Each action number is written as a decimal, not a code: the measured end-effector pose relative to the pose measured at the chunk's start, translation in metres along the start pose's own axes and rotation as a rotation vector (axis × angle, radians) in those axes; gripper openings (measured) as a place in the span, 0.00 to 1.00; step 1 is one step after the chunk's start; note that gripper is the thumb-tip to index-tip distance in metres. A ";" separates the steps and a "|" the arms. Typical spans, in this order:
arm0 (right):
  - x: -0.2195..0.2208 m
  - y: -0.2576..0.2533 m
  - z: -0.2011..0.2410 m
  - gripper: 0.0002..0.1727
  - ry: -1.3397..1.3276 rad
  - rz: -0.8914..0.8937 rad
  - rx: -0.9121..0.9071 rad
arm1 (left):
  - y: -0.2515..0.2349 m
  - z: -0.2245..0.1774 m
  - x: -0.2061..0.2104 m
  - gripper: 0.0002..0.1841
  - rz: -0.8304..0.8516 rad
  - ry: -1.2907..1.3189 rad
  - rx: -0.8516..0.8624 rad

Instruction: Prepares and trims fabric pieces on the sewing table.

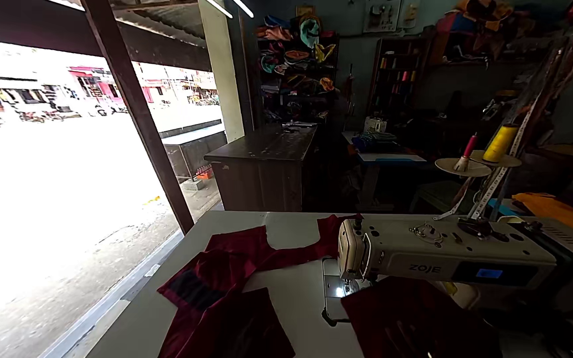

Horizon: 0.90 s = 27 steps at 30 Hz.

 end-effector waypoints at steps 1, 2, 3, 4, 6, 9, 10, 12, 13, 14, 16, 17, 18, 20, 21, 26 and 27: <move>0.002 -0.012 -0.015 0.42 0.018 -0.041 -0.002 | 0.001 -0.008 -0.010 0.46 0.064 0.033 -0.035; 0.002 -0.028 -0.030 0.42 0.042 -0.066 0.000 | 0.000 -0.010 -0.012 0.46 0.056 0.043 -0.049; 0.001 -0.045 -0.045 0.43 0.063 -0.074 0.003 | 0.000 -0.010 -0.011 0.46 0.025 0.042 -0.052; 0.000 -0.061 -0.057 0.44 0.071 -0.077 0.004 | -0.001 -0.014 -0.018 0.45 0.065 0.056 -0.060; -0.005 -0.087 -0.078 0.45 0.089 -0.056 0.017 | -0.004 -0.010 -0.014 0.46 0.104 0.036 -0.046; -0.004 -0.113 -0.090 0.43 0.091 -0.002 0.062 | -0.004 0.006 0.006 0.44 0.013 -0.003 -0.006; -0.006 -0.118 -0.087 0.43 0.082 0.003 0.086 | -0.005 0.008 0.006 0.42 0.004 -0.013 0.009; -0.006 -0.121 -0.084 0.41 0.079 -0.049 0.129 | -0.006 0.006 0.002 0.34 0.008 0.000 0.033; -0.003 -0.119 -0.084 0.39 0.079 -0.111 0.129 | -0.005 0.002 0.000 0.30 0.016 0.045 0.036; -0.001 -0.115 -0.083 0.38 0.070 -0.204 0.112 | -0.004 -0.001 -0.004 0.27 0.027 0.112 0.028; -0.008 -0.096 -0.065 0.32 -0.057 -0.387 0.042 | 0.000 -0.010 -0.020 0.24 0.021 0.311 -0.029; -0.017 -0.079 -0.045 0.28 -0.206 -0.445 0.006 | 0.001 -0.018 -0.030 0.23 -0.008 0.439 -0.060; -0.027 -0.059 -0.019 0.24 -0.400 -0.449 -0.007 | 0.003 -0.028 -0.041 0.23 -0.049 0.578 -0.079; -0.036 -0.014 0.036 0.24 -0.810 -0.250 -0.002 | 0.007 -0.057 -0.055 0.22 -0.176 0.865 -0.049; -0.034 0.004 0.063 0.29 -0.969 -0.072 -0.030 | 0.009 -0.076 -0.056 0.21 -0.252 1.010 0.014; -0.032 0.053 0.117 0.41 -0.831 0.402 -0.012 | 0.025 -0.187 -0.070 0.19 -0.088 1.250 0.490; -0.046 0.059 0.119 0.29 -0.734 0.448 0.119 | 0.028 -0.196 -0.070 0.21 -0.031 1.179 0.621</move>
Point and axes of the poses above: each hand's wrist, its own y-axis away from the middle knuckle, its own x-axis out of the palm, z = x × y, the point moved 3 cm from there along -y, towards the middle knuckle, and after that the axes turned 14 degrees about x, right-handed, at the moved point
